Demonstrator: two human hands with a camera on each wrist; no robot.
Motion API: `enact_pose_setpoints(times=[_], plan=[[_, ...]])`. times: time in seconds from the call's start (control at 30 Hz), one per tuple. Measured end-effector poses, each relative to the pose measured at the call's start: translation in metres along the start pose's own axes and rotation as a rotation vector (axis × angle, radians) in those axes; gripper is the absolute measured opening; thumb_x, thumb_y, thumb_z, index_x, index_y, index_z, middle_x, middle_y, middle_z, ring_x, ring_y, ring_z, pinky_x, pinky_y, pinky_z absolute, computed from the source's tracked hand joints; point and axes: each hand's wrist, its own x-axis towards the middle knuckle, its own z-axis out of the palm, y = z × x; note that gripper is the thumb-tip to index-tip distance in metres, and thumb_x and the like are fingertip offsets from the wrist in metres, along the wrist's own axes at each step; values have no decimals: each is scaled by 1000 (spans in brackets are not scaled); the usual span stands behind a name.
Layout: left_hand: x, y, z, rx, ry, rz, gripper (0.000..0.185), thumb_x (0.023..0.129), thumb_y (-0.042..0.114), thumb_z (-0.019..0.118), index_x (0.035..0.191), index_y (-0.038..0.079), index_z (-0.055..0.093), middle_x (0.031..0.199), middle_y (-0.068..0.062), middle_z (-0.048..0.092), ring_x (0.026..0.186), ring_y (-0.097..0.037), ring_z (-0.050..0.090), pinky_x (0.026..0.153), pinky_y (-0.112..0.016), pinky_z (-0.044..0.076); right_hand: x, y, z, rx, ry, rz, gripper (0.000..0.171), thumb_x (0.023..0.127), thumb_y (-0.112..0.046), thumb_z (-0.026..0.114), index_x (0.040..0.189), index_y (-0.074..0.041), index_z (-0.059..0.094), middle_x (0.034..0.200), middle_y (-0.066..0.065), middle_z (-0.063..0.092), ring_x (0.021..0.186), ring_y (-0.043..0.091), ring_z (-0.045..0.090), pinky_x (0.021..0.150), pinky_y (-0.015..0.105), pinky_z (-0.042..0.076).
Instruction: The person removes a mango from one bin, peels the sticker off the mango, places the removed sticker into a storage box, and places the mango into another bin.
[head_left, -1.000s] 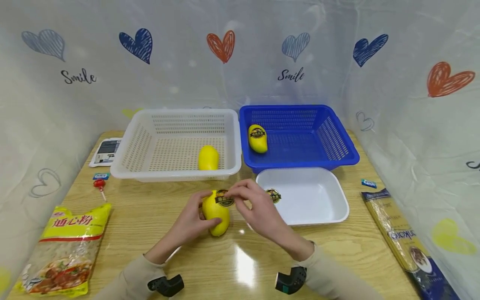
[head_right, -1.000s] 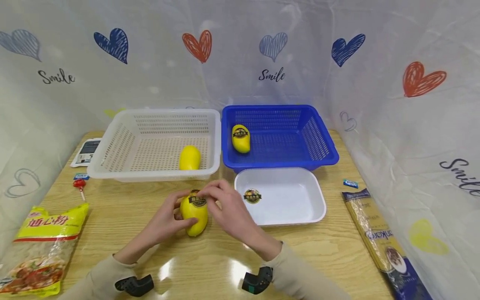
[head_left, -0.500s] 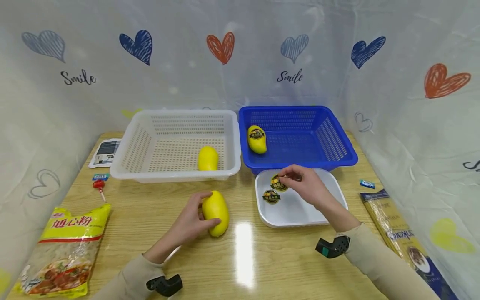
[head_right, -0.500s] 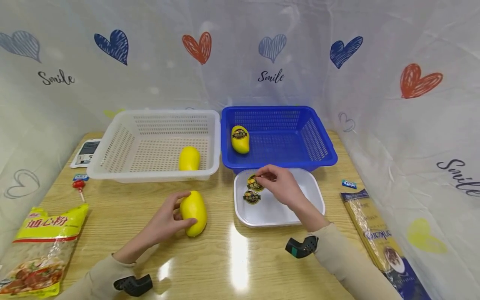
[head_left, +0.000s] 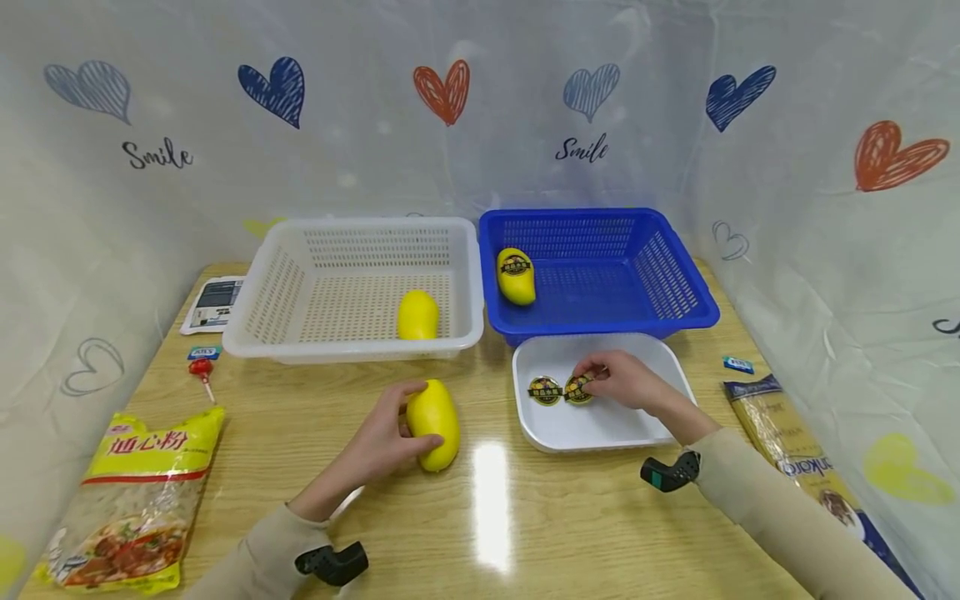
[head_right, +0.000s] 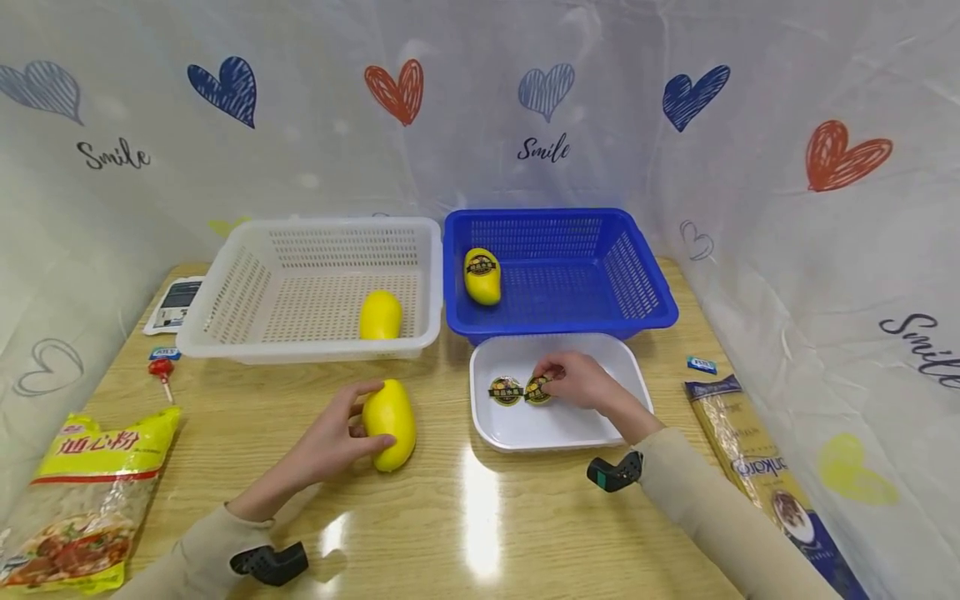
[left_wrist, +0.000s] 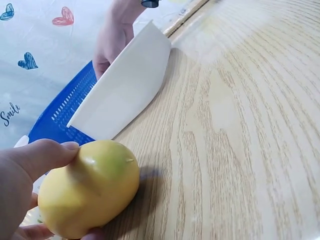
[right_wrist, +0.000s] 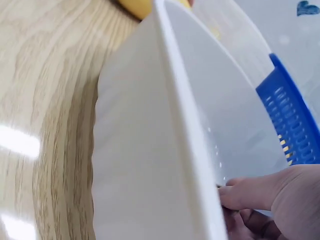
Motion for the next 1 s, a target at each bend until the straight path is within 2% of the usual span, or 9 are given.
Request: enact_pose_setpoints(times=[0.27, 0.5, 0.73, 0.87, 1.0], plan=[[0, 4, -2, 5, -15, 10, 77, 78, 14, 83, 140, 1, 40, 141, -21, 38, 116, -35, 49, 84, -38, 52, 7, 6, 3, -69, -15, 41, 19, 82, -2, 69, 101, 2, 68, 89, 8, 65, 83, 18, 57, 71, 30, 47], [1, 5, -2, 20, -12, 33, 77, 78, 13, 84, 139, -1, 40, 140, -22, 39, 114, -33, 49, 81, -37, 52, 9, 7, 3, -169, -29, 69, 22, 79, -5, 72, 100, -2, 67, 85, 3, 62, 80, 17, 54, 73, 32, 45], [1, 4, -3, 44, -16, 38, 77, 77, 16, 84, 139, 0, 41, 139, -21, 40, 112, -31, 49, 80, -36, 52, 8, 7, 4, -229, -19, 13, 14, 78, -5, 74, 90, -3, 68, 77, 1, 60, 73, 15, 51, 70, 32, 43], [1, 3, -3, 43, -24, 34, 76, 78, 17, 84, 139, 0, 41, 140, -21, 40, 112, -30, 49, 80, -36, 52, 8, 8, 4, -191, -68, 0, 10, 79, -4, 71, 88, -4, 69, 77, -2, 64, 73, 11, 54, 69, 29, 46], [1, 2, -3, 32, -27, 29, 77, 78, 17, 84, 139, 0, 41, 140, -21, 39, 114, -32, 49, 81, -37, 52, 9, 8, 4, -164, -125, -67, 13, 80, -1, 68, 92, -3, 71, 80, -2, 66, 74, 9, 54, 70, 26, 47]])
